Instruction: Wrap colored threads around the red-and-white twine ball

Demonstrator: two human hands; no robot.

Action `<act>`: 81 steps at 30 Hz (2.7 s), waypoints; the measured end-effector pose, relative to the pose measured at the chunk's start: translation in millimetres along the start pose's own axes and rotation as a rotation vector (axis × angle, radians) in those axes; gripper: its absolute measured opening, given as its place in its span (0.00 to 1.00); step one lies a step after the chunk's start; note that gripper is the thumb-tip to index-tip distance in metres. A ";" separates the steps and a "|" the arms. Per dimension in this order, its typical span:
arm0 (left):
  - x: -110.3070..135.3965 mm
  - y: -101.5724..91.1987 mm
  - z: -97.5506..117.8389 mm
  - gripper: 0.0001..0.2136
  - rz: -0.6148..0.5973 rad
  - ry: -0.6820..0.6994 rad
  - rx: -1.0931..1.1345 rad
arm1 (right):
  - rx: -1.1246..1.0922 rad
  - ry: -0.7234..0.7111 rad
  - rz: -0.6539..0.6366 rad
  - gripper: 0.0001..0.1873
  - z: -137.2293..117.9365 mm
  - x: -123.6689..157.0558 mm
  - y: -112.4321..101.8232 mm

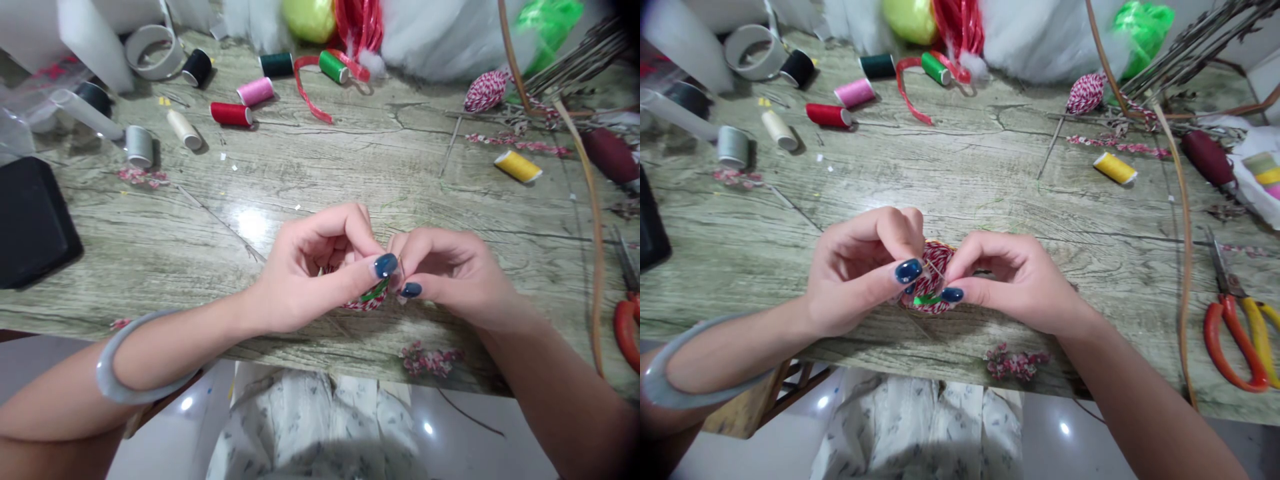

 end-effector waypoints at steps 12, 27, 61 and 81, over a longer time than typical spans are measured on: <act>-0.4 -0.2 1.2 0.11 -0.004 0.038 0.003 | -0.011 -0.015 -0.016 0.03 1.0 0.2 -0.5; -0.4 -2.7 1.2 0.13 0.039 0.025 -0.054 | -0.015 -0.024 -0.015 0.04 1.2 -0.4 -0.2; -2.4 -1.9 2.1 0.10 0.030 0.039 -0.035 | -0.060 -0.027 0.025 0.03 1.2 -2.0 0.0; -3.3 -3.9 3.8 0.06 0.036 0.067 -0.102 | -0.020 -0.029 0.020 0.04 0.5 -1.3 -0.8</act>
Point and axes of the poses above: each hand's wrist, its own x-axis away from the middle knuckle, its own y-axis out of the palm, z = x × y, the point moved 6 cm from there along -x, towards the middle knuckle, and after that the axes turned 10 degrees about x, right-handed, at the moved point
